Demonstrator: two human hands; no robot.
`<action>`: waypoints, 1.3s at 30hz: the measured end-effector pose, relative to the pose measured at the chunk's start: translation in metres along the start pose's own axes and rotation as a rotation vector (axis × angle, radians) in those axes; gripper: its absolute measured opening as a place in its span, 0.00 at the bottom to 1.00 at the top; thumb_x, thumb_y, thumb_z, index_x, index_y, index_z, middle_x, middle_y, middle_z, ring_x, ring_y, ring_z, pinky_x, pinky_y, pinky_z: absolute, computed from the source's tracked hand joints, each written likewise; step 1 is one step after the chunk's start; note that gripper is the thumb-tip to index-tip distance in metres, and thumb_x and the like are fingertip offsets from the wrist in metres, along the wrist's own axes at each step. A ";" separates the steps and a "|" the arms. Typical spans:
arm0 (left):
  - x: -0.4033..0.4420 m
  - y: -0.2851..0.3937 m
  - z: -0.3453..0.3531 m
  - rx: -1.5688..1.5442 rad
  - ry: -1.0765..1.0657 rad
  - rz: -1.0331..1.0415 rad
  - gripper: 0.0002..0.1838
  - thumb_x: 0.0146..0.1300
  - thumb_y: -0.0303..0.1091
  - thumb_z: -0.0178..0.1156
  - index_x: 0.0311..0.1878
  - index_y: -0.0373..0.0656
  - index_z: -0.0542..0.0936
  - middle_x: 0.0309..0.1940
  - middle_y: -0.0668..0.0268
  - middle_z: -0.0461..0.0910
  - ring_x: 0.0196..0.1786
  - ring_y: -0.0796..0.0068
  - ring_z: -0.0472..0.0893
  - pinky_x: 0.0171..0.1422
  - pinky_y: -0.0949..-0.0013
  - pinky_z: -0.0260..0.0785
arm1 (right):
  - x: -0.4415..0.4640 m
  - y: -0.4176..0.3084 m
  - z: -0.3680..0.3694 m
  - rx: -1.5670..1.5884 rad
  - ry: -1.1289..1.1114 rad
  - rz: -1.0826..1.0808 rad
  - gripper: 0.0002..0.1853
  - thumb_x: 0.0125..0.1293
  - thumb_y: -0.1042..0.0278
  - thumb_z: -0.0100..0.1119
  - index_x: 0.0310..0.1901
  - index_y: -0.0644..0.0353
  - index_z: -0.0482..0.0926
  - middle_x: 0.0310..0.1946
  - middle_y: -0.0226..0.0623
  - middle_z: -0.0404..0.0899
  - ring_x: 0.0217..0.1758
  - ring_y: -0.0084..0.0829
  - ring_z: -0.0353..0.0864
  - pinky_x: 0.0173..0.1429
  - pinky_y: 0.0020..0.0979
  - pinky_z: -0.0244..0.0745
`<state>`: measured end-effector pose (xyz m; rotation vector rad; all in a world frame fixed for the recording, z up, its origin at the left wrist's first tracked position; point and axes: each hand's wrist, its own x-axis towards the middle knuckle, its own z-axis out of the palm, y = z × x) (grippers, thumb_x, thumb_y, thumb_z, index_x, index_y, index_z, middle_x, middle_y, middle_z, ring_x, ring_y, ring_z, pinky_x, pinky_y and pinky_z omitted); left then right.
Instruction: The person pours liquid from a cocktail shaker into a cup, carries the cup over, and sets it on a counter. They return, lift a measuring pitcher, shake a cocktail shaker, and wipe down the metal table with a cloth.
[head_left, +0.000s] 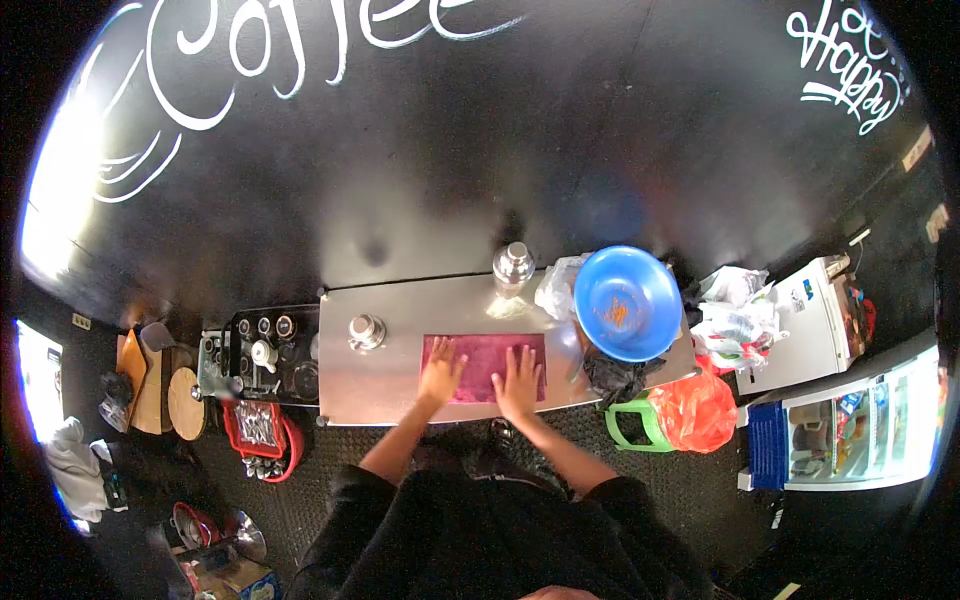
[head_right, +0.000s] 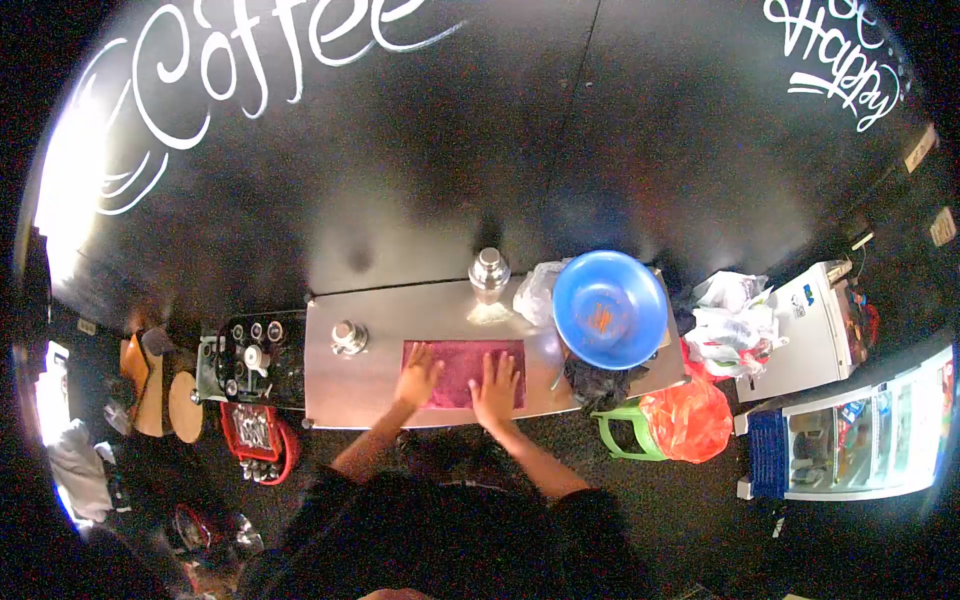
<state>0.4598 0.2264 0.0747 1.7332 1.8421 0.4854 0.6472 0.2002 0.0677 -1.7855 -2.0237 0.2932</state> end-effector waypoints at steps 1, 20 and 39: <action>-0.001 -0.001 0.024 0.118 0.268 0.154 0.36 0.66 0.56 0.49 0.65 0.34 0.67 0.68 0.45 0.60 0.73 0.51 0.55 0.74 0.55 0.51 | 0.002 -0.007 0.011 -0.020 0.023 -0.016 0.37 0.68 0.47 0.47 0.72 0.59 0.51 0.72 0.60 0.42 0.75 0.57 0.41 0.73 0.61 0.39; 0.030 0.063 0.063 0.390 0.213 0.054 0.46 0.63 0.57 0.49 0.71 0.30 0.49 0.72 0.42 0.47 0.76 0.47 0.44 0.77 0.46 0.33 | 0.053 0.031 0.006 -0.154 0.080 0.363 0.52 0.57 0.38 0.55 0.70 0.72 0.47 0.72 0.61 0.42 0.77 0.53 0.39 0.76 0.55 0.32; 0.088 0.039 0.040 0.401 0.164 0.265 0.40 0.64 0.52 0.50 0.71 0.34 0.54 0.72 0.46 0.49 0.76 0.51 0.47 0.77 0.49 0.38 | 0.112 0.024 0.040 -0.196 0.047 0.133 0.41 0.63 0.45 0.47 0.70 0.68 0.53 0.70 0.53 0.51 0.75 0.47 0.47 0.76 0.53 0.34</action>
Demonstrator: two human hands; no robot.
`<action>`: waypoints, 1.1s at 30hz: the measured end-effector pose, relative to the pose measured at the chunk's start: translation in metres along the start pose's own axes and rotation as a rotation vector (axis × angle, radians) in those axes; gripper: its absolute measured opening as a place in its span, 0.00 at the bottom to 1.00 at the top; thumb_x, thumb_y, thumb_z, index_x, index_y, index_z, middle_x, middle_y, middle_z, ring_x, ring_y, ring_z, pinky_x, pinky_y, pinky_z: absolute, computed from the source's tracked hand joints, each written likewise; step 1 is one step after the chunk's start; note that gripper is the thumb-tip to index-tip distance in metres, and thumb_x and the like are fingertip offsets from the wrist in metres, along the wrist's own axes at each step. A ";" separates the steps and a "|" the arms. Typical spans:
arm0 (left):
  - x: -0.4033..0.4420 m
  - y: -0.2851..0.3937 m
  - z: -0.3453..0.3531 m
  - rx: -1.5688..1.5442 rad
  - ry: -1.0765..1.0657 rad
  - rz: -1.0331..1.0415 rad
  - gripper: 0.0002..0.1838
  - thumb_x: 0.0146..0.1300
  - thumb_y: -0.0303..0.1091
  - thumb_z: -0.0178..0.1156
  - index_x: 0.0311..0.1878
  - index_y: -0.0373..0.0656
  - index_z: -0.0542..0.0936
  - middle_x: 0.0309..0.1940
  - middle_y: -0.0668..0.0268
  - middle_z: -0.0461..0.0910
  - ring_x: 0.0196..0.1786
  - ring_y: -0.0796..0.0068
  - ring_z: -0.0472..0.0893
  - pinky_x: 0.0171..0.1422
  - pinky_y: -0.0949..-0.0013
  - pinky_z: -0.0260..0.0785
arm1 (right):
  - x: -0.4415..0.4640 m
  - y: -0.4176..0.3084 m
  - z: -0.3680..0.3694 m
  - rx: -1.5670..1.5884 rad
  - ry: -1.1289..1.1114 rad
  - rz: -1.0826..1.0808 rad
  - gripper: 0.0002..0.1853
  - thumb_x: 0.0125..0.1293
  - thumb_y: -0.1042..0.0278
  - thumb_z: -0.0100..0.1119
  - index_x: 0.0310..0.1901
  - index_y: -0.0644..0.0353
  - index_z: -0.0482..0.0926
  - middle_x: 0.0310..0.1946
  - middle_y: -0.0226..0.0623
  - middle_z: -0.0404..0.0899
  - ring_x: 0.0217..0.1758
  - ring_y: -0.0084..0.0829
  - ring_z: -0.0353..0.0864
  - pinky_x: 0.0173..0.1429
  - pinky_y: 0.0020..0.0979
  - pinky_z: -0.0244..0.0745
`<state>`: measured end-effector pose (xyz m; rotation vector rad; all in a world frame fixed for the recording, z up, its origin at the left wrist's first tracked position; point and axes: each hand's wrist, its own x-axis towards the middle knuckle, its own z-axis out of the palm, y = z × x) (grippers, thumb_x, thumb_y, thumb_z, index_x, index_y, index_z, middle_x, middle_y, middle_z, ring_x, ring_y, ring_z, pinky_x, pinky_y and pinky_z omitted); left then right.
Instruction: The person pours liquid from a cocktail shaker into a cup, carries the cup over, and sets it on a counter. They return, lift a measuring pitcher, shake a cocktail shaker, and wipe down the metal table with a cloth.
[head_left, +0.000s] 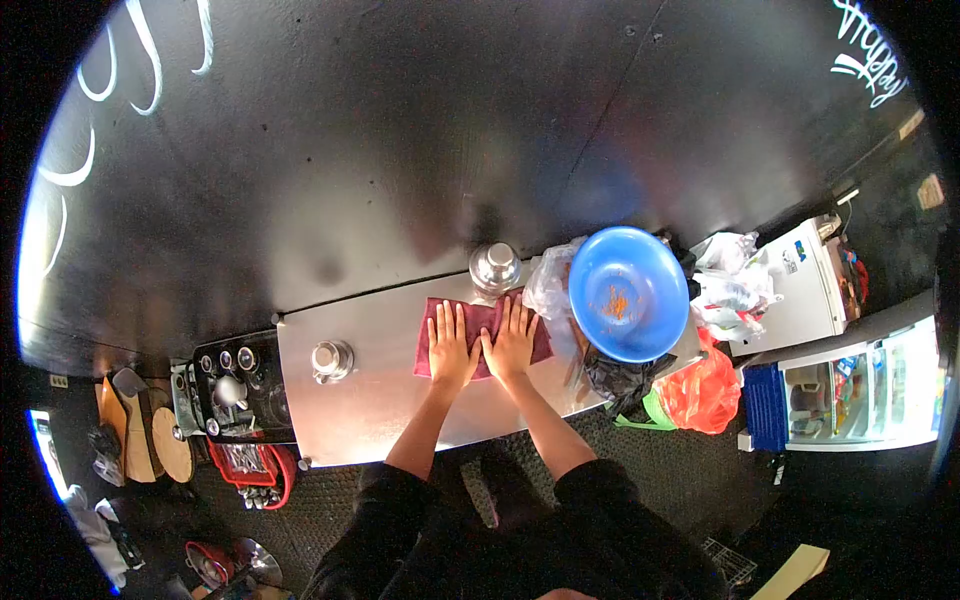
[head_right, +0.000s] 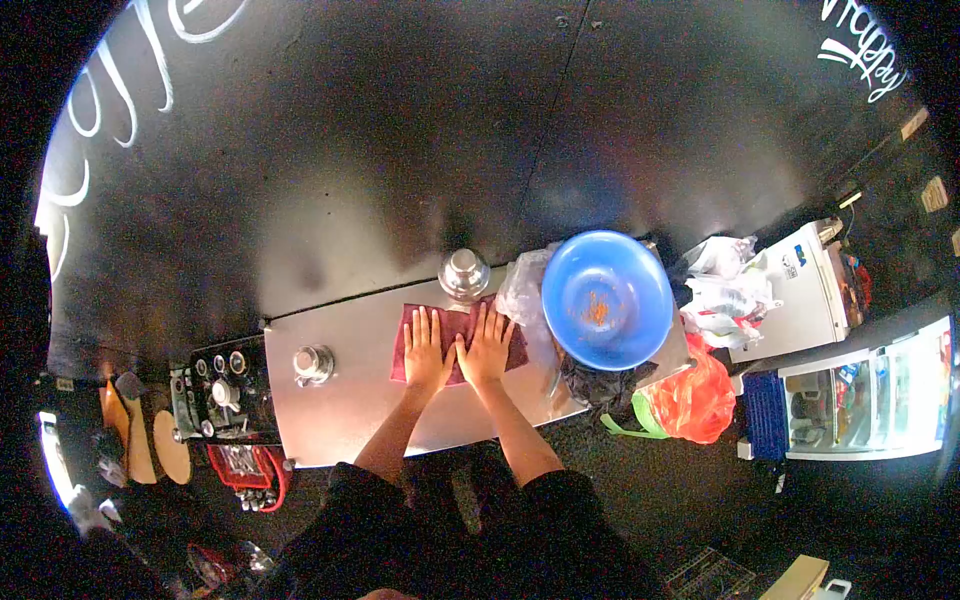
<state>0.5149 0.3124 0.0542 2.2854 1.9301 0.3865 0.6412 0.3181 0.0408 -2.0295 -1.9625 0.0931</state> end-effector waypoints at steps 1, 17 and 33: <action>-0.002 -0.002 0.000 -0.010 0.010 0.013 0.39 0.64 0.51 0.49 0.71 0.34 0.55 0.72 0.46 0.50 0.76 0.51 0.48 0.77 0.50 0.38 | -0.002 -0.003 0.001 0.000 -0.001 0.001 0.41 0.63 0.45 0.47 0.70 0.68 0.53 0.70 0.53 0.51 0.75 0.47 0.47 0.76 0.53 0.34; -0.066 -0.024 -0.006 0.048 0.069 -0.200 0.35 0.66 0.48 0.45 0.71 0.38 0.57 0.73 0.50 0.51 0.76 0.54 0.48 0.77 0.45 0.34 | -0.007 -0.039 0.000 0.093 -0.159 -0.522 0.42 0.61 0.49 0.51 0.70 0.66 0.53 0.73 0.49 0.46 0.78 0.45 0.40 0.77 0.51 0.31; -0.139 0.038 -0.022 0.005 -0.143 -0.076 0.43 0.63 0.53 0.50 0.71 0.29 0.51 0.72 0.40 0.47 0.75 0.43 0.45 0.77 0.45 0.35 | -0.144 0.005 -0.054 0.071 -0.160 -0.002 0.41 0.65 0.41 0.45 0.71 0.63 0.53 0.72 0.52 0.48 0.77 0.47 0.45 0.76 0.52 0.35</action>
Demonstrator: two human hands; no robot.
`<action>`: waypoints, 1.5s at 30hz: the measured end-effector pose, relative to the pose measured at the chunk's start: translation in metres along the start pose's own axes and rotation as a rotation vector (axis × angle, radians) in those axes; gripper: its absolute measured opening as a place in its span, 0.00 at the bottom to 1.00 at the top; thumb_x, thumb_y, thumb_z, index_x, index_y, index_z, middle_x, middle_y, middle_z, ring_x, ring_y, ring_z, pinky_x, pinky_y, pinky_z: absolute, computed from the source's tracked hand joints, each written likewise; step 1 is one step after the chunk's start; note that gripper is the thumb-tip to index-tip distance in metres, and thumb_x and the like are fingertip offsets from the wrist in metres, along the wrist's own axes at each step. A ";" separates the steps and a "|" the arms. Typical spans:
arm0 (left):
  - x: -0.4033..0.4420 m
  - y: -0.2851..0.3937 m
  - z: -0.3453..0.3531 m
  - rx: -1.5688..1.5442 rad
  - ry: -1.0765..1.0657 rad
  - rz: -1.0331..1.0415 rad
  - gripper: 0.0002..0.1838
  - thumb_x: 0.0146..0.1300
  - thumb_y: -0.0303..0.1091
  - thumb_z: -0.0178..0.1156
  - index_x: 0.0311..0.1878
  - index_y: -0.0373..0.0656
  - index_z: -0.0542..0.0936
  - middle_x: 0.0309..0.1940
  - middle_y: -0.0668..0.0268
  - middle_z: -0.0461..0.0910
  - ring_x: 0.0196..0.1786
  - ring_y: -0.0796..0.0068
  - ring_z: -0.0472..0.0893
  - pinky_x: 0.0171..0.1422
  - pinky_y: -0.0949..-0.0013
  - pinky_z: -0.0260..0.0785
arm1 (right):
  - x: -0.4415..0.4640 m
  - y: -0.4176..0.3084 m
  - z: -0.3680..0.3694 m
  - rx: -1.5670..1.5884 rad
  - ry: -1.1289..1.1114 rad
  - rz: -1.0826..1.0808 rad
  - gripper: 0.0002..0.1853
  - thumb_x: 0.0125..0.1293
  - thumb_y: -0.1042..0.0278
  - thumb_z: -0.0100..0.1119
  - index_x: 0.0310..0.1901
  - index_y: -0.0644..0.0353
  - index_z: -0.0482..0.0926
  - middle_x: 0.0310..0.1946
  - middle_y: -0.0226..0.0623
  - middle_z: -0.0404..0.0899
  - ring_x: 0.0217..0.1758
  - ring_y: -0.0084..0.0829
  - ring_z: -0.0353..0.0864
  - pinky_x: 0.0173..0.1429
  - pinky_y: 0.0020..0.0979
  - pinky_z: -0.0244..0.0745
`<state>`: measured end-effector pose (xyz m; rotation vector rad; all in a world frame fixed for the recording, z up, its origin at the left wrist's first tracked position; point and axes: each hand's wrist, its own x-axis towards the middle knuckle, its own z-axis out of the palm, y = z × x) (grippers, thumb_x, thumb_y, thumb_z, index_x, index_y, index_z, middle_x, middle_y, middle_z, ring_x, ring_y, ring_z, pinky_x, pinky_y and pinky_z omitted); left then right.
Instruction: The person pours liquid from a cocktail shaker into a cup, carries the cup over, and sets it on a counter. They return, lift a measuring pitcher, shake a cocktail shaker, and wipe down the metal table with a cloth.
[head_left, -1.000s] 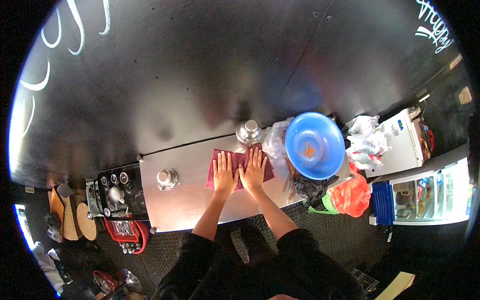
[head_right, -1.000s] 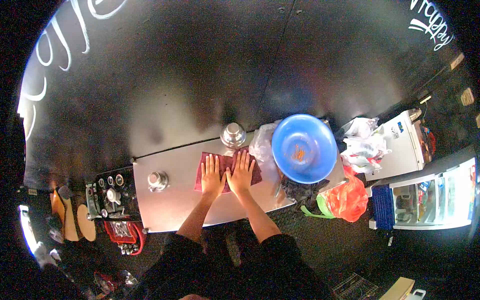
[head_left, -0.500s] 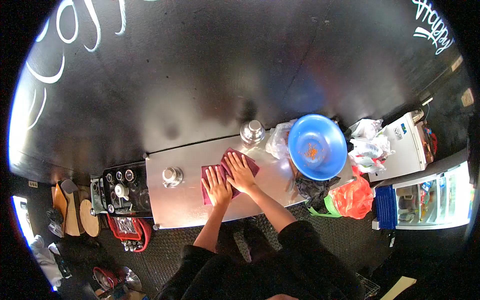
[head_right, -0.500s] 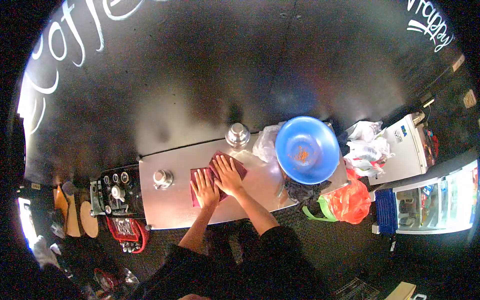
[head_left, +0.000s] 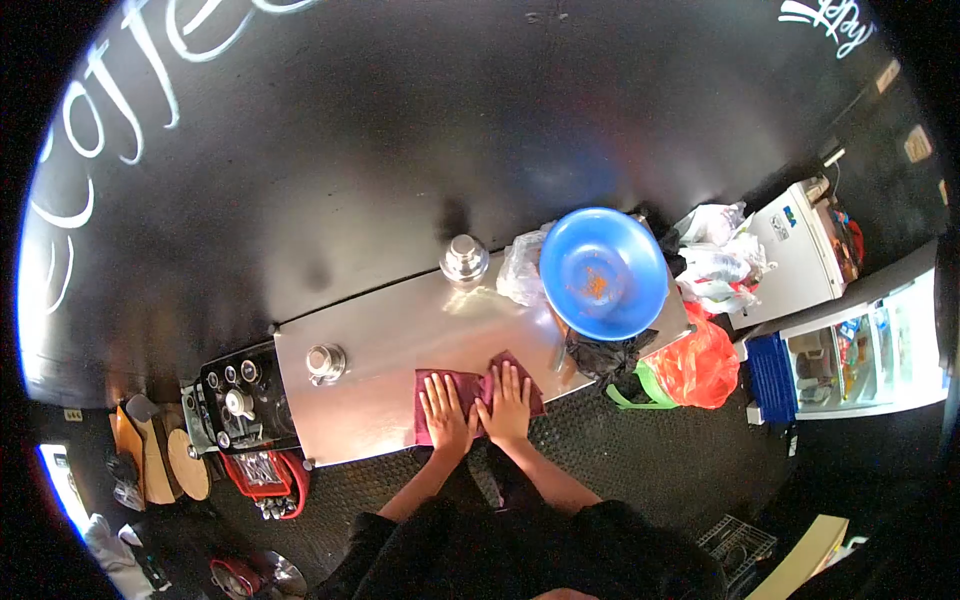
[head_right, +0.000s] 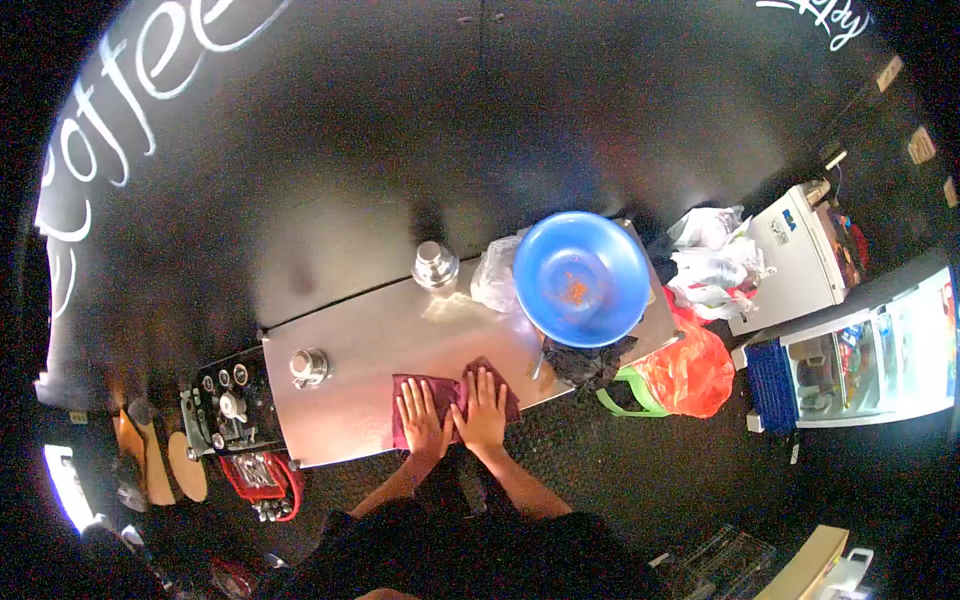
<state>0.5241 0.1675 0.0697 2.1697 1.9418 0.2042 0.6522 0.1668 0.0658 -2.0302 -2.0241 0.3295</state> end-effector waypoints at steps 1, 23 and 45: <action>0.000 0.008 0.003 -0.005 -0.006 0.014 0.43 0.62 0.52 0.50 0.71 0.29 0.51 0.71 0.40 0.47 0.75 0.43 0.45 0.77 0.45 0.35 | -0.001 0.009 -0.001 -0.008 0.022 0.038 0.42 0.65 0.40 0.45 0.71 0.63 0.53 0.72 0.52 0.48 0.77 0.46 0.44 0.76 0.52 0.35; 0.105 0.001 0.009 -0.052 0.121 0.087 0.38 0.64 0.51 0.50 0.72 0.40 0.55 0.72 0.46 0.50 0.75 0.50 0.48 0.77 0.49 0.38 | 0.121 0.022 0.008 -0.038 0.046 0.082 0.49 0.56 0.41 0.55 0.70 0.70 0.51 0.72 0.57 0.46 0.77 0.50 0.40 0.76 0.54 0.32; -0.022 -0.133 -0.032 -0.041 0.120 -0.204 0.43 0.61 0.53 0.53 0.73 0.42 0.52 0.73 0.47 0.48 0.76 0.50 0.45 0.78 0.50 0.35 | 0.038 -0.135 0.049 0.027 -0.045 -0.215 0.45 0.61 0.46 0.52 0.70 0.71 0.50 0.72 0.60 0.41 0.77 0.53 0.37 0.75 0.56 0.30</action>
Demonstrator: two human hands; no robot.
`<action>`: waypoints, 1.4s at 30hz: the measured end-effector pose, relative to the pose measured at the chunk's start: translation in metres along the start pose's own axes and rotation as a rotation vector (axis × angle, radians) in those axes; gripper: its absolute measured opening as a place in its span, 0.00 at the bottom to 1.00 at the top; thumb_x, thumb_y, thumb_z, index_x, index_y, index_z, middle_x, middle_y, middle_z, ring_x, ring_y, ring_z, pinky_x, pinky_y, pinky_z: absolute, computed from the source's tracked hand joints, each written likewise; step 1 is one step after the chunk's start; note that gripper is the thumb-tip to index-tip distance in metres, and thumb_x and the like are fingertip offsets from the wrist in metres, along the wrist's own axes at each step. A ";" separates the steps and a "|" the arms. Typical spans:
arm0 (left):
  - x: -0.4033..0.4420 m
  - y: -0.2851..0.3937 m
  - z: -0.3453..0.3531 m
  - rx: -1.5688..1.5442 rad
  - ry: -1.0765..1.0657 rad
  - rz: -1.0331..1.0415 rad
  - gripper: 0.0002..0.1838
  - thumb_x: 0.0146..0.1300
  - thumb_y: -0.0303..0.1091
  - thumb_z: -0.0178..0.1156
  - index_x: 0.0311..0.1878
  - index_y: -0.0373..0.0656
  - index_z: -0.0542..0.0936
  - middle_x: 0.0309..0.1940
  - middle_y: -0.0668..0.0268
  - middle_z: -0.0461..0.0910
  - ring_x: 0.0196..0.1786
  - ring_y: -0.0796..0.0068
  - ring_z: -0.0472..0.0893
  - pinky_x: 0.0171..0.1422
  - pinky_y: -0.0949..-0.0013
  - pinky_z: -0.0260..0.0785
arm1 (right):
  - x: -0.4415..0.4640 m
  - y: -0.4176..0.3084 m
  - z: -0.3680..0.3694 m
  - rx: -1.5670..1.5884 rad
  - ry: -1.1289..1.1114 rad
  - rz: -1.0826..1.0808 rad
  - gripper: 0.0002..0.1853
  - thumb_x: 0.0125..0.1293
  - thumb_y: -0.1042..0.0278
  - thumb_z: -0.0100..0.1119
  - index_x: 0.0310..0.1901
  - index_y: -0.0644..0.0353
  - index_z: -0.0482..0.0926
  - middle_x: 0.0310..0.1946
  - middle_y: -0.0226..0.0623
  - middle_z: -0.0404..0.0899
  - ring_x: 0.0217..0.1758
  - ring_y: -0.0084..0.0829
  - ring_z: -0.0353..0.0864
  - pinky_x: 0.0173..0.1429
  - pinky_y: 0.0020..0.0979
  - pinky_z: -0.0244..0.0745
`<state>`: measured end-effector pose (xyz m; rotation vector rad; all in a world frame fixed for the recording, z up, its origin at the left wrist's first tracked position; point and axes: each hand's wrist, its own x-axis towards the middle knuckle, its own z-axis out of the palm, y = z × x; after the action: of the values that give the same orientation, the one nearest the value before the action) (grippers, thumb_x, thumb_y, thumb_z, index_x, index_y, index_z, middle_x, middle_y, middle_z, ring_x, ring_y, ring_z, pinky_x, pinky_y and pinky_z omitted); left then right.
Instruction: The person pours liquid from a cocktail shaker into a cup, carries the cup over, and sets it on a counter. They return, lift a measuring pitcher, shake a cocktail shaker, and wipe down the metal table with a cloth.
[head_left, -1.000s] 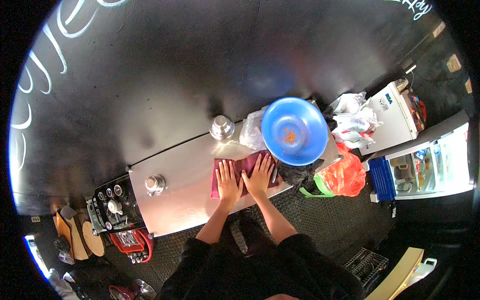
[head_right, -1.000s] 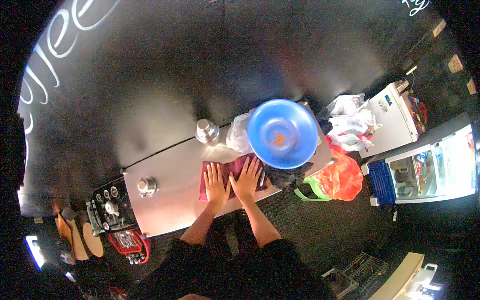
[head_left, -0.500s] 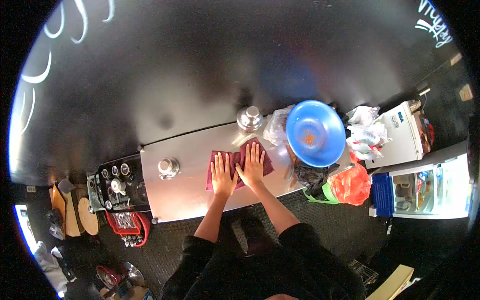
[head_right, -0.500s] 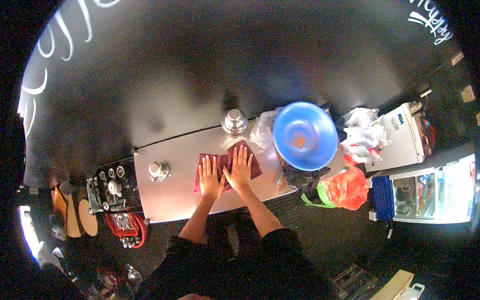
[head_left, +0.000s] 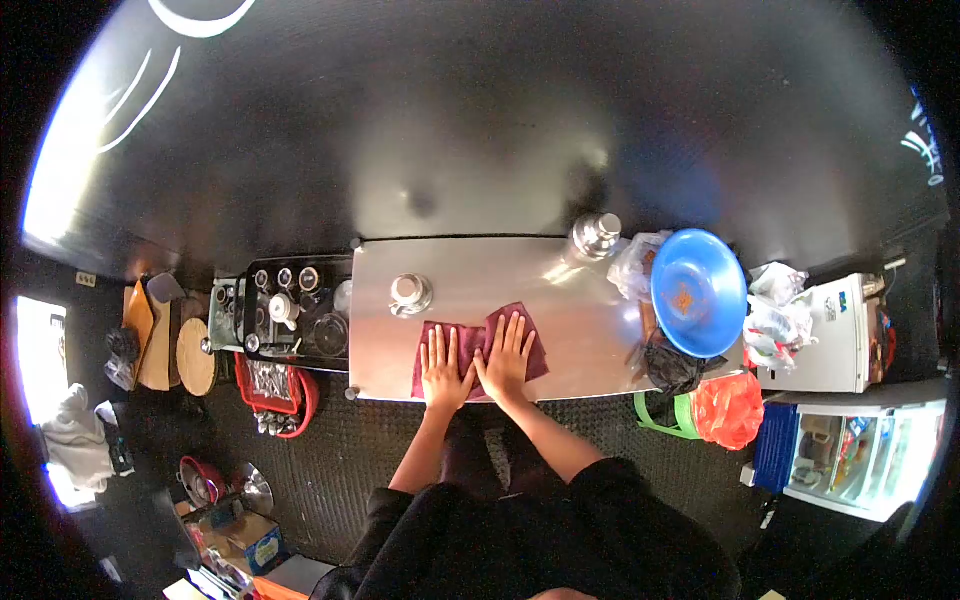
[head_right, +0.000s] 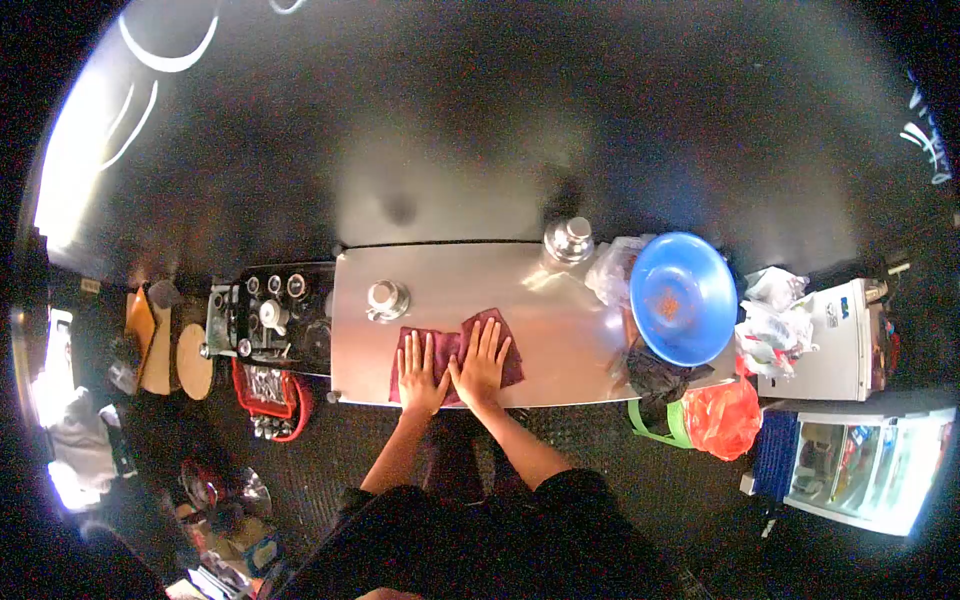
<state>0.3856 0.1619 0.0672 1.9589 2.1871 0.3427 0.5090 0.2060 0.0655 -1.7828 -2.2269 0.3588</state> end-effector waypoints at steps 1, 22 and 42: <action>-0.006 -0.009 -0.004 -0.006 -0.012 -0.031 0.43 0.60 0.54 0.53 0.74 0.42 0.51 0.73 0.47 0.47 0.76 0.50 0.44 0.78 0.50 0.34 | -0.004 -0.011 0.001 0.005 0.009 -0.001 0.44 0.61 0.46 0.51 0.69 0.72 0.51 0.72 0.61 0.42 0.77 0.53 0.37 0.75 0.56 0.30; -0.044 0.002 0.012 0.151 0.143 -0.536 0.40 0.66 0.48 0.43 0.74 0.35 0.44 0.74 0.43 0.41 0.77 0.47 0.40 0.77 0.46 0.28 | -0.025 -0.013 0.007 0.186 -0.153 -0.609 0.30 0.68 0.51 0.43 0.68 0.57 0.63 0.72 0.44 0.53 0.77 0.41 0.45 0.77 0.50 0.33; 0.080 0.158 0.057 0.050 -0.018 0.202 0.38 0.65 0.47 0.47 0.72 0.32 0.51 0.72 0.43 0.48 0.76 0.47 0.45 0.77 0.48 0.35 | 0.003 0.154 -0.047 -0.074 0.136 0.260 0.49 0.57 0.35 0.50 0.72 0.62 0.51 0.73 0.55 0.43 0.77 0.48 0.39 0.75 0.56 0.33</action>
<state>0.5430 0.2599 0.0603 2.2070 2.0092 0.3005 0.6659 0.2435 0.0554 -2.0758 -1.9445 0.2010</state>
